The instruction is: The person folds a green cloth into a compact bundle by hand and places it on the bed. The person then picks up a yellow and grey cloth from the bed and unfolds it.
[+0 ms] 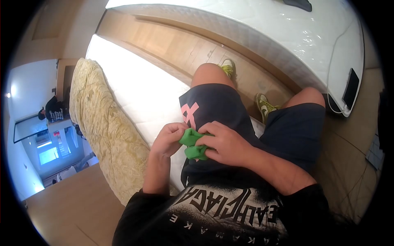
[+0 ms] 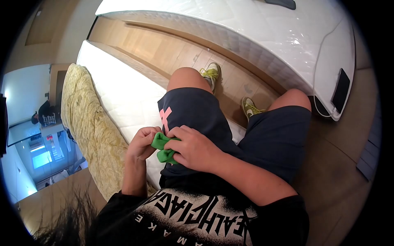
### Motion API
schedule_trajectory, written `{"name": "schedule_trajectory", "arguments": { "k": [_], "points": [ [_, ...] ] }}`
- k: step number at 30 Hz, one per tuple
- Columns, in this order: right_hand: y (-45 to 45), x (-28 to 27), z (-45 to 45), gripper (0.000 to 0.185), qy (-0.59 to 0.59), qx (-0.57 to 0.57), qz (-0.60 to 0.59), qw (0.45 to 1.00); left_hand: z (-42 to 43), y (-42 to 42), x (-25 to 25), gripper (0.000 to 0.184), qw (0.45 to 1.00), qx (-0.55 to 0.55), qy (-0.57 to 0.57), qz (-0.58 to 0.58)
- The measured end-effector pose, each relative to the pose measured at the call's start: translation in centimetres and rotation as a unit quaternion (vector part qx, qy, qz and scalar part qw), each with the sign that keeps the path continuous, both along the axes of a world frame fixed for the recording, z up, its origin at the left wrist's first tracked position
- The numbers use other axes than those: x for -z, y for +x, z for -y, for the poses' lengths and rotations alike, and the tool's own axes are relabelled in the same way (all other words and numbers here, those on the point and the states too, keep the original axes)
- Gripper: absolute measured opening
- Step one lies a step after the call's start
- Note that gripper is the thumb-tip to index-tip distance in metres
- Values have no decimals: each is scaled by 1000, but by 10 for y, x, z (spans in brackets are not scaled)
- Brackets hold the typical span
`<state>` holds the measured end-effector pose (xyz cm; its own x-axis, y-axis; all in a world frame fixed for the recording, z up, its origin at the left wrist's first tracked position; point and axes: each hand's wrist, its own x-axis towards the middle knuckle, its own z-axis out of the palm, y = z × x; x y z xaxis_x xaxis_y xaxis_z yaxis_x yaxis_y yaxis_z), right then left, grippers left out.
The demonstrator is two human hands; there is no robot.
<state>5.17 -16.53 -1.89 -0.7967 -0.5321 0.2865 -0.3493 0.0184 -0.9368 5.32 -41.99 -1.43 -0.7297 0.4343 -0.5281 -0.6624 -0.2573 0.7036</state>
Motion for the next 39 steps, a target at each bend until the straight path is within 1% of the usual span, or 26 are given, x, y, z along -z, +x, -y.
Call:
{"name": "schedule_trajectory", "arguments": {
  "k": [2, 4, 5, 7, 8, 9, 10, 11, 12, 14, 17, 20, 21, 24, 27, 29, 32, 36, 39],
  "points": [
    [1, 0, 0, 24, -12, 8, 16, 1000, 5, 2, 10, 34, 1000, -7, 19, -9],
    [1, 1, 0, 24, -24, 0, 92, 996, 7, 4, 15, 33, 999, -13, 31, -16],
    [1, 2, 0, 24, -29, -3, 129, 991, -2, 3, 10, 27, 997, -46, -42, -44],
    [-1, 5, 1, 24, -23, 23, 154, 988, -29, 0, -9, 18, 971, -110, -187, -99],
    [-1, 7, 1, 24, -20, 37, 166, 985, -26, 2, -15, 19, 908, -71, -364, -196],
    [-1, 10, 2, 24, -16, 51, 183, 982, -23, 4, -23, 25, 858, -15, -423, -289],
    [-2, 10, 2, 24, -12, 53, 185, 981, -24, 6, -32, 31, 794, 40, -475, -377],
    [-3, 9, 2, 25, -7, 54, 187, 981, -30, 7, -42, 40, 789, 85, -475, -381],
    [-3, 9, 3, 25, -3, 52, 189, 981, -41, 5, -49, 41, 794, 102, -452, -393],
    [-1, 10, 5, 26, 3, 57, 181, 982, -47, 0, -46, 40, 793, 129, -453, -386],
    [-1, 7, 2, 27, -1, 61, 178, 982, -42, -4, -47, 43, 811, 159, -428, -365],
    [-2, 0, -3, 25, -8, 57, 197, 979, -34, -6, -38, 40, 854, 145, -378, -326],
    [-3, -1, -3, 25, -11, 56, 205, 977, -32, -7, -35, 35, 860, 131, -363, -335],
    [-1, 10, 3, 23, -31, 78, 191, 978, -36, -15, -34, 31, 911, 36, -305, -277],
    [1, 8, 2, 17, -16, 74, 182, 980, -29, -28, -29, 28, 904, 88, -312, -279],
    [1, 7, 1, 18, -6, 70, 186, 980, -26, -34, -23, 26, 906, 100, -300, -281],
    [1, 3, 0, 21, 4, 83, 205, 975, -27, -39, -21, 21, 917, 128, -287, -244],
    [1, 2, 2, 28, 2, 105, 221, 970, -30, -36, -28, 17, 936, 125, -260, -202],
    [-2, -3, -1, 30, 21, 76, 242, 967, -30, -35, -29, 16, 940, 119, -253, -194]
  ]
}}
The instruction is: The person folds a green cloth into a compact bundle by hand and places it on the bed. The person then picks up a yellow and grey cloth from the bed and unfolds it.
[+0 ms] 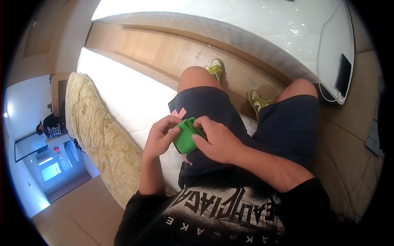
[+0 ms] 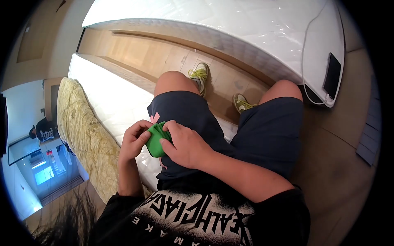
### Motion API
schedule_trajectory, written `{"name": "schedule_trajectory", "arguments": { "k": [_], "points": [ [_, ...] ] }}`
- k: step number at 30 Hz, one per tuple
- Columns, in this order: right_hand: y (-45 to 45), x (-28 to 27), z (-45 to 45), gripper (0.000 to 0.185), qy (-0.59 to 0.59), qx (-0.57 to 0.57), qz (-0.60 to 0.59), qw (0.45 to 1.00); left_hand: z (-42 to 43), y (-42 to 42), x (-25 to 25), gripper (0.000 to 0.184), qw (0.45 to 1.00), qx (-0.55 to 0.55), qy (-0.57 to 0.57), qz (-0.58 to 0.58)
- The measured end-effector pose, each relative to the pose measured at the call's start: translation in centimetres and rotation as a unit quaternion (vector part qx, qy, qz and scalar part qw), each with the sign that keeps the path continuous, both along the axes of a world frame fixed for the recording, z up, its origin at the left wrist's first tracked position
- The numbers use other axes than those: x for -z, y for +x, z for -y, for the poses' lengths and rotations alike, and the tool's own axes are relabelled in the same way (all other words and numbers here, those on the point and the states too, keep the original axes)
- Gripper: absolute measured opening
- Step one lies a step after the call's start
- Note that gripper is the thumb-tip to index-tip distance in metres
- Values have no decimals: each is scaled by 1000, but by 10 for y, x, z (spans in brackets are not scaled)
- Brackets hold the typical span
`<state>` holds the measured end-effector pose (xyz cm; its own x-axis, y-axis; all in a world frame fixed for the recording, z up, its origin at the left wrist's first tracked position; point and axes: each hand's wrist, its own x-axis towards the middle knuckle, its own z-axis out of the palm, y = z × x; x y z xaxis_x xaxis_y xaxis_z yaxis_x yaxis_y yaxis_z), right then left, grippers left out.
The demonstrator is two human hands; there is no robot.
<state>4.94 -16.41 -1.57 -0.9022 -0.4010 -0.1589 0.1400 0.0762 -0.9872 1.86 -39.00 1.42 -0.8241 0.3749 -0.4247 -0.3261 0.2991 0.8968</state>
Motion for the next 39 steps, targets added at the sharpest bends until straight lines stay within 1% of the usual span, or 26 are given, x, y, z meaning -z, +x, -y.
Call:
{"name": "schedule_trajectory", "arguments": {
  "k": [2, 3, 5, 8, 9, 10, 11, 13, 14, 16, 17, 19, 21, 22, 25, 26, 31, 34, 39],
  "points": [
    [0, -1, -1, 28, 8, -3, -19, 1000, 2, 0, 0, 16, 1000, 11, -6, 14],
    [0, -1, -1, 27, 12, -5, -28, 1000, 1, 0, 3, 17, 998, 24, -30, -43],
    [-1, 11, 0, 28, -47, -1, 22, 999, -2, -2, 12, 18, 983, 50, -78, -157],
    [-5, 18, -1, 28, -111, 27, 102, 988, -3, 4, 11, 17, 996, 1, -52, -77],
    [-8, 15, -3, 28, -128, 39, 130, 982, -2, 7, 11, 23, 997, -11, -55, -55],
    [-10, 11, -6, 29, -129, 24, 195, 972, -1, 10, 12, 29, 998, -23, -57, -32],
    [-10, 5, -6, 30, -123, 18, 225, 966, 0, 14, 12, 37, 997, -36, -60, -9],
    [-12, -2, -6, 32, -111, 3, 283, 953, -4, 20, 8, 61, 996, 4, -25, -91],
    [-13, -2, -6, 33, -101, -3, 283, 954, -6, 23, 7, 73, 991, 24, -7, -132],
    [-16, -2, -6, 36, -82, -19, 285, 955, -7, 28, 6, 102, 976, 46, -102, -187],
    [-15, -1, -5, 36, -70, -17, 259, 963, -7, 30, 5, 117, 964, 57, -149, -214],
    [-12, 4, -1, 38, -45, -12, 206, 977, -7, 36, 5, 100, 923, 63, -195, -325],
    [-10, 7, 1, 40, -42, -5, 166, 985, -7, 44, 5, 83, 868, 70, -237, -431],
    [-9, 7, 2, 41, -41, -2, 146, 988, -13, 50, 4, 69, 859, 47, -237, -451],
    [-6, 8, 0, 43, -35, -4, 96, 995, -26, 63, 4, 58, 832, 54, -282, -474],
    [-6, 8, 0, 44, -33, -12, 94, 995, -35, 63, 3, 49, 834, 22, -278, -476],
    [-6, 12, -2, 46, -25, -27, 77, 996, -35, 64, 12, 38, 823, -3, -281, -493],
    [-6, 13, -4, 47, -56, -28, 93, 994, -34, 65, 18, 32, 821, -22, -273, -500],
    [-8, 12, -6, 49, -65, -38, 91, 993, -36, 65, 23, 26, 823, -43, -253, -506]
  ]
}}
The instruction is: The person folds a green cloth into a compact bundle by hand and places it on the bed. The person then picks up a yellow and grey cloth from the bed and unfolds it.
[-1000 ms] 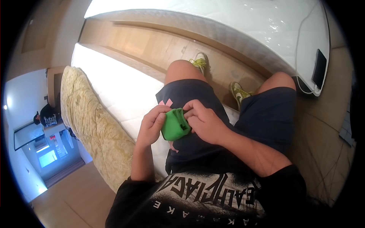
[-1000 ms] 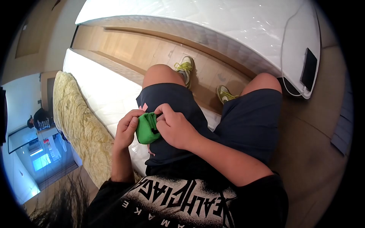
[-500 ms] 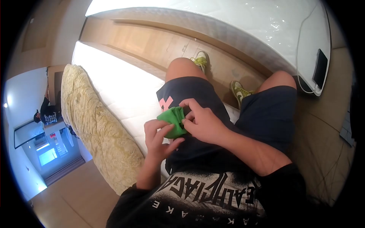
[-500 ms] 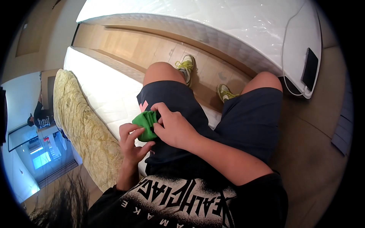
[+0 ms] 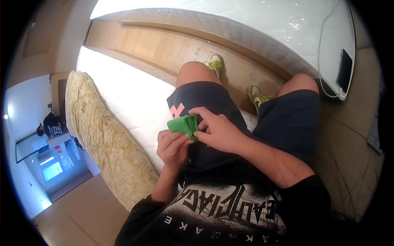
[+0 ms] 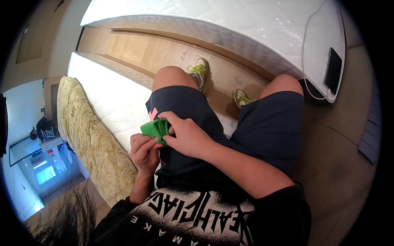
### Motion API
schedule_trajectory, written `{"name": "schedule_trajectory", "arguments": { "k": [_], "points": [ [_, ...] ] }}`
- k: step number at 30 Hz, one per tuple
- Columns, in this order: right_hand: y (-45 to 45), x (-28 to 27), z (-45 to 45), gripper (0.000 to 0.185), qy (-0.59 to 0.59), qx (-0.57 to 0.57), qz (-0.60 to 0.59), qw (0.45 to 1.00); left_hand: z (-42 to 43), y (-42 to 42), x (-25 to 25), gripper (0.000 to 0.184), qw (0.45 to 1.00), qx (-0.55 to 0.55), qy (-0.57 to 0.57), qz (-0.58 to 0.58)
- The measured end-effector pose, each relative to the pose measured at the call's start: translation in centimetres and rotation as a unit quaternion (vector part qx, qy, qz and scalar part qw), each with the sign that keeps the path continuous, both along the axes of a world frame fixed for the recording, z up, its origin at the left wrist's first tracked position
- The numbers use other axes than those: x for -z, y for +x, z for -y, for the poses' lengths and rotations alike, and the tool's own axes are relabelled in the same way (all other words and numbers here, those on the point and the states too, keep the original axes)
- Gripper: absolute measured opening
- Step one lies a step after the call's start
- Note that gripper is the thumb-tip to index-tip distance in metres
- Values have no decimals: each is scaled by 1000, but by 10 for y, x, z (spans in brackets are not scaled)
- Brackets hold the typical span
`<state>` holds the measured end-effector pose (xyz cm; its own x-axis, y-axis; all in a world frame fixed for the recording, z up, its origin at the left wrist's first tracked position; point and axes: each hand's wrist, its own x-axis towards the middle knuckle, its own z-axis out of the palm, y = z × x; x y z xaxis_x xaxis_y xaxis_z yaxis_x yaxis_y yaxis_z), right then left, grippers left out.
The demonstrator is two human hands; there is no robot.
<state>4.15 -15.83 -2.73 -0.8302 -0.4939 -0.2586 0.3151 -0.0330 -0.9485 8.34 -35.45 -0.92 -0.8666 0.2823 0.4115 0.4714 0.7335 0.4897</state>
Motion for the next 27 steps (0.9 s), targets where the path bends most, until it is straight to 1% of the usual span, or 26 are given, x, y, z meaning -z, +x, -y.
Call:
{"name": "schedule_trajectory", "arguments": {
  "k": [2, 5, 8, 11, 14, 20, 25, 26, 27],
  "points": [
    [0, 1, 0, 49, -1, 0, 3, 1000, -1, 0, 1, 22, 1000, 1, 13, 2],
    [1, 3, 0, 50, 2, 4, 1, 1000, 1, 3, 7, 34, 1000, -4, 0, 2],
    [2, 3, 0, 50, 7, 5, -4, 1000, 4, 5, 6, 42, 999, -19, 29, -3],
    [2, 2, -1, 50, 9, 8, 4, 1000, 16, 7, 8, 44, 999, -17, 33, -5],
    [1, 2, -1, 50, 9, 4, 10, 1000, 28, 7, 11, 39, 1000, 12, -14, -15],
    [1, -2, -3, 49, 17, 1, -28, 999, 22, 10, 14, 27, 1000, 2, 11, -4],
    [6, 6, 2, 46, 52, 34, -72, 995, 24, 11, 15, 32, 1000, -1, 7, -1],
    [5, 3, 1, 45, 49, 32, -33, 998, 24, 10, 15, 34, 1000, 1, 4, -2],
    [2, -4, -1, 44, 46, 30, 5, 998, 22, 11, 15, 35, 999, -27, 16, -14]
  ]
}}
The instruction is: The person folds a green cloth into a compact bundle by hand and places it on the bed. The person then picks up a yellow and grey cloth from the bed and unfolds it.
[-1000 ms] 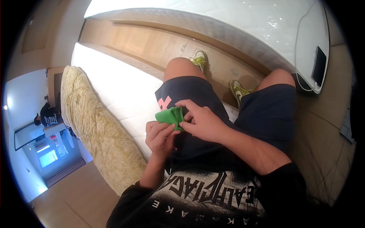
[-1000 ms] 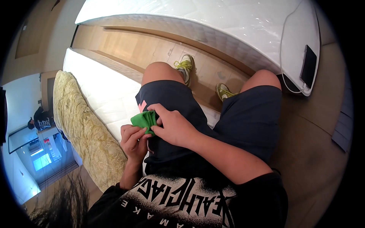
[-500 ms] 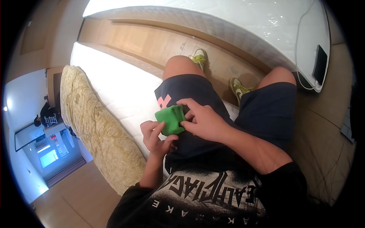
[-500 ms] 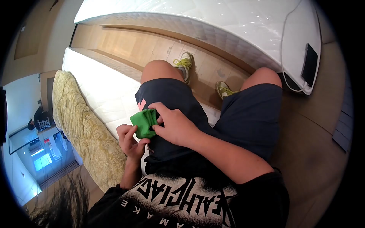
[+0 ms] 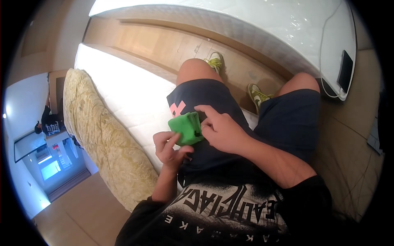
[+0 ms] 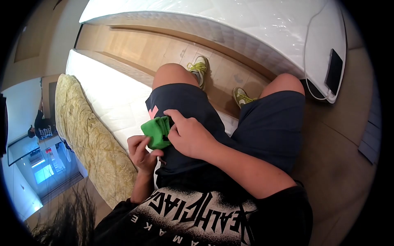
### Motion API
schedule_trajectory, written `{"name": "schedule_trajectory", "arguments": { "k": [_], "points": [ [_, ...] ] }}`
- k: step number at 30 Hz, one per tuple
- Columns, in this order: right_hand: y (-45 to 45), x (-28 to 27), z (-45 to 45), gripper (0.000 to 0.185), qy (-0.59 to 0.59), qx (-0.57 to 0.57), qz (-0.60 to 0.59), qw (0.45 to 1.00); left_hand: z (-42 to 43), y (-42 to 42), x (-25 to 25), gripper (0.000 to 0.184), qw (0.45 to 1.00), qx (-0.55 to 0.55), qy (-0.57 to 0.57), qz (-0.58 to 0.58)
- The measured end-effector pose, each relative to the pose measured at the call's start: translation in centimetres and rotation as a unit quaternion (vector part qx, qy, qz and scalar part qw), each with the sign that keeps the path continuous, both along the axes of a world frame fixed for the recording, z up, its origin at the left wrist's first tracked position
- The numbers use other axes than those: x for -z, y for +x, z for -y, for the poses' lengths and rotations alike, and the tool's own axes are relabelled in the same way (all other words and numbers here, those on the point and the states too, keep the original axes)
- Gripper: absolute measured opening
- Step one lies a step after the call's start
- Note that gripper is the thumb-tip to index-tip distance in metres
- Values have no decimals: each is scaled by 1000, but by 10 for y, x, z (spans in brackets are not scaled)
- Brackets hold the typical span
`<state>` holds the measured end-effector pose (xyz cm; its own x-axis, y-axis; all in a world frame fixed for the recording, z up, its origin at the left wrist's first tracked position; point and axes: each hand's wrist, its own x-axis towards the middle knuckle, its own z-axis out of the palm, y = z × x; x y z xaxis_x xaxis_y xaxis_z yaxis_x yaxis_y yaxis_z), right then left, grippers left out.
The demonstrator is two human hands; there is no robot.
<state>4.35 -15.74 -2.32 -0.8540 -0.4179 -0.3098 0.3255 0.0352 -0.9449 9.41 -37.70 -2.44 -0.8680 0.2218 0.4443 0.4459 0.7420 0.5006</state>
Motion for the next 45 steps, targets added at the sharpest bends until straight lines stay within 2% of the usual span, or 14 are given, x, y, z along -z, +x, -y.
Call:
{"name": "schedule_trajectory", "arguments": {
  "k": [2, 8, 11, 14, 17, 18, 22, 25, 28, 31, 32, 35, 40, 45],
  "points": [
    [-2, -2, 0, 44, -7, 2, 35, 999, -6, 3, 2, 36, 998, -54, 26, -24],
    [-4, 2, 3, 44, -2, 6, 52, 999, 24, 14, 18, 41, 1000, 2, -19, -6],
    [-6, -1, 2, 51, -13, 4, 84, 996, 35, 11, 21, 55, 996, 63, -67, -8],
    [-7, -10, 0, 58, -53, 5, 150, 987, 26, 8, 23, 78, 995, -14, 78, 61],
    [-6, -4, 2, 61, -79, 1, 180, 981, 3, -16, -6, 105, 974, 6, 143, 174],
    [-7, -1, 2, 62, -84, -4, 187, 979, 7, -22, -10, 112, 972, 51, 98, 206],
    [-7, 0, 5, 63, -116, 15, 240, 964, -5, -43, -20, 116, 956, 115, 30, 269],
    [-8, -7, 2, 65, -150, 18, 278, 948, 9, -49, -14, 120, 950, 173, 6, 258],
    [-1, -14, 7, 60, -250, 69, 291, 921, 16, -44, -10, 118, 955, 170, 73, 233],
    [2, -25, 9, 59, -348, 96, 354, 863, 4, -50, -26, 119, 947, 223, 145, 182],
    [3, -29, 9, 44, -367, 111, 391, 837, 2, -52, -28, 120, 944, 238, 161, 160],
    [10, -36, 10, 41, -453, 127, 442, 764, -17, -66, -51, 98, 940, 253, 148, 175],
    [9, -57, 1, 50, -476, 152, 379, 779, -40, -100, -88, 88, 904, 389, 32, 173],
    [10, -48, -2, 63, -530, 137, 290, 785, -61, -116, -103, 80, 897, 413, -56, 148]
  ]
}}
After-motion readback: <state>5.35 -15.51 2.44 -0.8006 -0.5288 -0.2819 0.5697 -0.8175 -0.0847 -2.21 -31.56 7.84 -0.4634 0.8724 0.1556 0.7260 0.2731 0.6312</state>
